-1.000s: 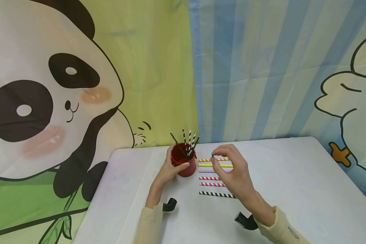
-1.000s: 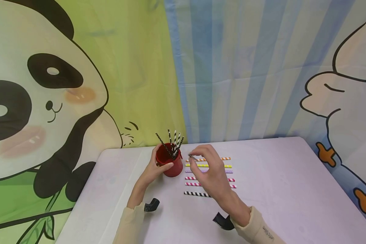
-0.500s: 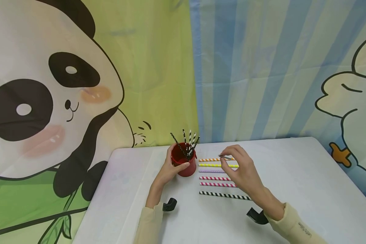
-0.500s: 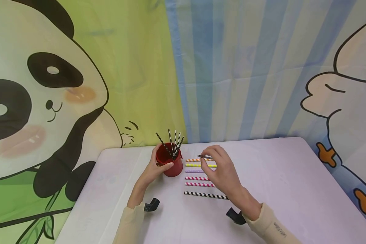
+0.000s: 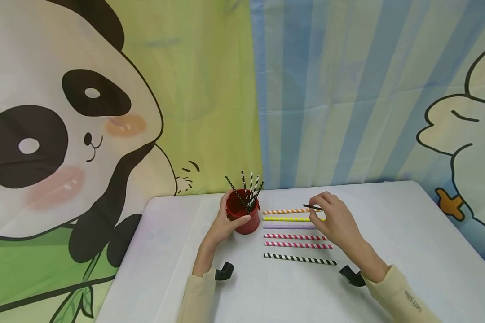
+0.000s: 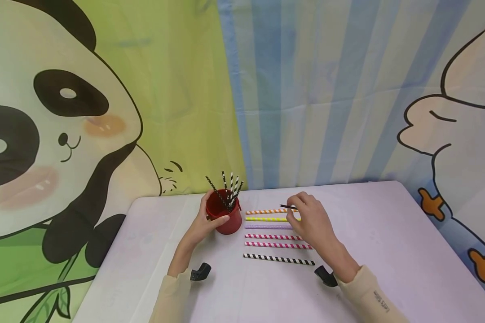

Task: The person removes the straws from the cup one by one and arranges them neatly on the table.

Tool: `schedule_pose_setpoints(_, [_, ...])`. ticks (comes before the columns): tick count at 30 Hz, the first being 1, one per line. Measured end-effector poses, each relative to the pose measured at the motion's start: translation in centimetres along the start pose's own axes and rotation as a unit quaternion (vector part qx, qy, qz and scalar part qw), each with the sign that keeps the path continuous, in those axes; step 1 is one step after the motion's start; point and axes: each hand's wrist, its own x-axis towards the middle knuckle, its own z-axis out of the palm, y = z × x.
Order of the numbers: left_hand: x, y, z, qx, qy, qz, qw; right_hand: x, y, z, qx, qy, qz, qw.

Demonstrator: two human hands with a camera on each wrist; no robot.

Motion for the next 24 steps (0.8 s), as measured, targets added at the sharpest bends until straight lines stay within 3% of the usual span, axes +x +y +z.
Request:
schedule_pose_setpoints(5, [0.0, 0.0, 0.0, -0.002, -0.002, 0.003, 1.0000, -0.1, 1.9, 0.1, -0.033, -0.013, -0.008, 0.9993])
schedule_pose_setpoints(14, [0.0, -0.1, 0.1, -0.002, 0.000, 0.004, 1.0000, -0.9, 5.2, 0.3, -0.090, -0.067, 0.019, 0.9935])
schedule_pose_setpoints(24, [0.0, -0.2, 0.1, -0.006, 0.000, 0.012, 0.9999, -1.9, 7.8, 0.6, -0.130, -0.099, 0.035, 0.9860])
